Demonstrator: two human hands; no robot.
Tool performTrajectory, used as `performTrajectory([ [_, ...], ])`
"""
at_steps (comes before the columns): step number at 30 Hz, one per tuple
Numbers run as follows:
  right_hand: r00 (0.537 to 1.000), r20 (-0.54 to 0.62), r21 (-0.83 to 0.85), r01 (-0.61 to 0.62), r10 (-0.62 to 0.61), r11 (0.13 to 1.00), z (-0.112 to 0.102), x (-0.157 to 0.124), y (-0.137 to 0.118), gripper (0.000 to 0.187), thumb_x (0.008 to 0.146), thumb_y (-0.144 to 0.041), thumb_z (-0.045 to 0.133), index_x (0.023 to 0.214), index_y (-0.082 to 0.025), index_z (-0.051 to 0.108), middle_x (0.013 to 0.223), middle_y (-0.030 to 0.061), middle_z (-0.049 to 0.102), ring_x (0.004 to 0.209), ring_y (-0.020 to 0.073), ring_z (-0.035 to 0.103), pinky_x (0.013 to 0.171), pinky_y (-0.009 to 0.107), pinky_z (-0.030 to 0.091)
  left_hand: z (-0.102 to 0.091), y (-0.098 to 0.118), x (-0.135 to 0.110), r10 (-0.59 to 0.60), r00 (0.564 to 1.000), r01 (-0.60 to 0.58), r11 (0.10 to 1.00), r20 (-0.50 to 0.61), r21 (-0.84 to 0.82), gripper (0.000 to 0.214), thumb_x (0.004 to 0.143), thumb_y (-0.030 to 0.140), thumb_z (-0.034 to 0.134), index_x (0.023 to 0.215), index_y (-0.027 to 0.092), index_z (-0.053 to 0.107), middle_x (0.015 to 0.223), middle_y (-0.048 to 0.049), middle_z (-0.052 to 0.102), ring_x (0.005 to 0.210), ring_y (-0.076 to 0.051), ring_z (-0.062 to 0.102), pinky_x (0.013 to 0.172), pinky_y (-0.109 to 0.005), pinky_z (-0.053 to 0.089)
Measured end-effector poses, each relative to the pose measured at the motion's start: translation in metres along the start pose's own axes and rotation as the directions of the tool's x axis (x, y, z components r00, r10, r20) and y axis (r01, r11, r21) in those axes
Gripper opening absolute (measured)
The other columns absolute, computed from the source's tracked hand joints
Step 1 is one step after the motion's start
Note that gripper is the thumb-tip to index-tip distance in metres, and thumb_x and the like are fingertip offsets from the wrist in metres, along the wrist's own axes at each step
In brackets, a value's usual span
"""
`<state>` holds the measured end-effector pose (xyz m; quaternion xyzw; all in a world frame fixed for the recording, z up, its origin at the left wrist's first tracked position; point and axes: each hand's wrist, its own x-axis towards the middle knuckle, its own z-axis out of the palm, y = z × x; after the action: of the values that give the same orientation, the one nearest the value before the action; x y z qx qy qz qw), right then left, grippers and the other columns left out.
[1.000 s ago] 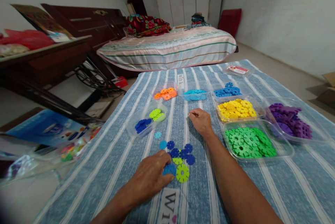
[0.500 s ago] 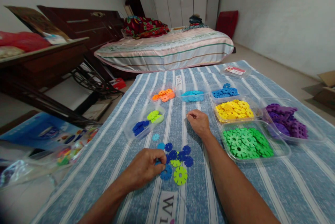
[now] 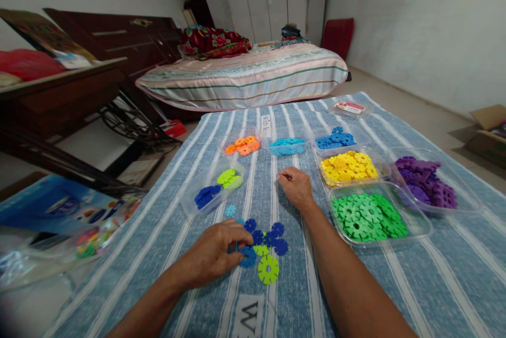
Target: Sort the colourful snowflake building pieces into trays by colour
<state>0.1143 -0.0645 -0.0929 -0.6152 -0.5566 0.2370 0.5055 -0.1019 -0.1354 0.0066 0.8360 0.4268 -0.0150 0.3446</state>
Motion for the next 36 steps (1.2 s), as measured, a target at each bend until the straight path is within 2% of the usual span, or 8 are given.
performTrajectory([
  [7, 1.000, -0.010, 0.009, 0.015, -0.015, 1.000, 0.003, 0.001, -0.001, 0.019, 0.073, -0.031, 0.052, 0.066, -0.020, 0.066, 0.068, 0.0008, 0.064, 0.064, 0.0144, 0.057, 0.063, 0.026, 0.042, -0.005, -0.011, 0.017, -0.147, 0.988, 0.151, 0.917, 0.040, -0.370, 0.012, 0.064, 0.019, 0.057, 0.074, 0.015, 0.061, 0.057, 0.0057, 0.046, 0.054, -0.008, 0.042, 0.051, -0.019, 0.032],
  [12, 0.999, -0.021, 0.012, 0.025, -0.025, 1.000, 0.006, 0.003, 0.001, 0.018, 0.073, -0.030, 0.051, 0.066, -0.020, 0.065, 0.068, 0.0005, 0.064, 0.064, 0.0139, 0.057, 0.063, 0.026, 0.042, -0.022, -0.007, 0.053, -0.193, 0.981, 0.164, 0.881, -0.020, -0.445, 0.015, 0.062, 0.023, 0.061, 0.073, 0.014, 0.059, 0.053, 0.0072, 0.048, 0.050, -0.006, 0.043, 0.047, -0.018, 0.031],
  [16, 1.000, -0.011, 0.025, 0.020, -0.020, 0.999, 0.008, 0.003, 0.003, 0.020, 0.074, -0.031, 0.051, 0.068, -0.019, 0.065, 0.064, -0.0002, 0.063, 0.060, 0.0131, 0.056, 0.057, 0.024, 0.041, -0.039, 0.032, 0.105, -0.163, 0.970, 0.048, 0.853, -0.179, -0.520, 0.011, 0.060, 0.016, 0.064, 0.071, 0.013, 0.060, 0.050, 0.0061, 0.051, 0.046, -0.006, 0.046, 0.047, -0.018, 0.035],
  [20, 1.000, 0.004, 0.031, 0.028, -0.028, 0.999, 0.007, 0.003, 0.004, 0.019, 0.073, -0.030, 0.050, 0.067, -0.019, 0.066, 0.066, 0.0004, 0.063, 0.063, 0.0136, 0.056, 0.061, 0.024, 0.042, -0.060, 0.086, 0.159, -0.140, 0.916, -0.171, 0.711, -0.376, -0.682, 0.018, 0.067, 0.012, 0.063, 0.085, 0.012, 0.058, 0.060, 0.0023, 0.058, 0.052, -0.008, 0.055, 0.050, -0.019, 0.040],
  [23, 1.000, 0.007, 0.029, 0.027, -0.027, 0.999, 0.005, 0.003, 0.003, 0.019, 0.073, -0.030, 0.051, 0.067, -0.019, 0.066, 0.068, 0.0003, 0.063, 0.063, 0.0133, 0.055, 0.064, 0.025, 0.042, -0.073, 0.102, 0.172, -0.157, 0.868, -0.239, 0.698, -0.471, -0.674, 0.018, 0.070, 0.012, 0.063, 0.086, 0.012, 0.057, 0.069, -0.0005, 0.062, 0.060, -0.009, 0.060, 0.054, -0.019, 0.044],
  [26, 1.000, 0.007, 0.031, 0.016, -0.016, 0.999, 0.005, 0.003, 0.004, 0.019, 0.073, -0.032, 0.052, 0.067, -0.020, 0.065, 0.067, -0.0005, 0.062, 0.063, 0.0130, 0.055, 0.063, 0.025, 0.041, -0.076, 0.086, 0.155, -0.052, 0.885, -0.221, 0.828, -0.463, -0.515, 0.010, 0.070, 0.014, 0.062, 0.080, 0.012, 0.060, 0.064, 0.0001, 0.061, 0.058, -0.009, 0.058, 0.055, -0.019, 0.043],
  [30, 1.000, 0.005, 0.035, -0.001, 0.001, 0.999, 0.005, 0.002, 0.006, 0.019, 0.073, -0.033, 0.052, 0.069, -0.020, 0.065, 0.069, -0.0001, 0.063, 0.064, 0.0136, 0.056, 0.063, 0.026, 0.041, -0.067, 0.040, 0.103, 0.046, 0.955, -0.083, 0.990, -0.293, -0.115, 0.007, 0.071, 0.018, 0.058, 0.066, 0.014, 0.061, 0.055, 0.0015, 0.057, 0.054, -0.010, 0.054, 0.055, -0.021, 0.038],
  [36, 1.000, -0.001, 0.022, -0.006, 0.006, 1.000, 0.005, 0.000, 0.006, 0.019, 0.072, -0.033, 0.052, 0.067, -0.020, 0.066, 0.068, 0.0004, 0.063, 0.064, 0.0145, 0.056, 0.064, 0.027, 0.042, -0.037, -0.004, 0.031, -0.133, 0.976, 0.185, 0.927, -0.175, 0.325, 0.016, 0.079, 0.022, 0.049, 0.076, 0.017, 0.064, 0.072, -0.0041, 0.065, 0.070, -0.018, 0.060, 0.061, -0.026, 0.037],
])
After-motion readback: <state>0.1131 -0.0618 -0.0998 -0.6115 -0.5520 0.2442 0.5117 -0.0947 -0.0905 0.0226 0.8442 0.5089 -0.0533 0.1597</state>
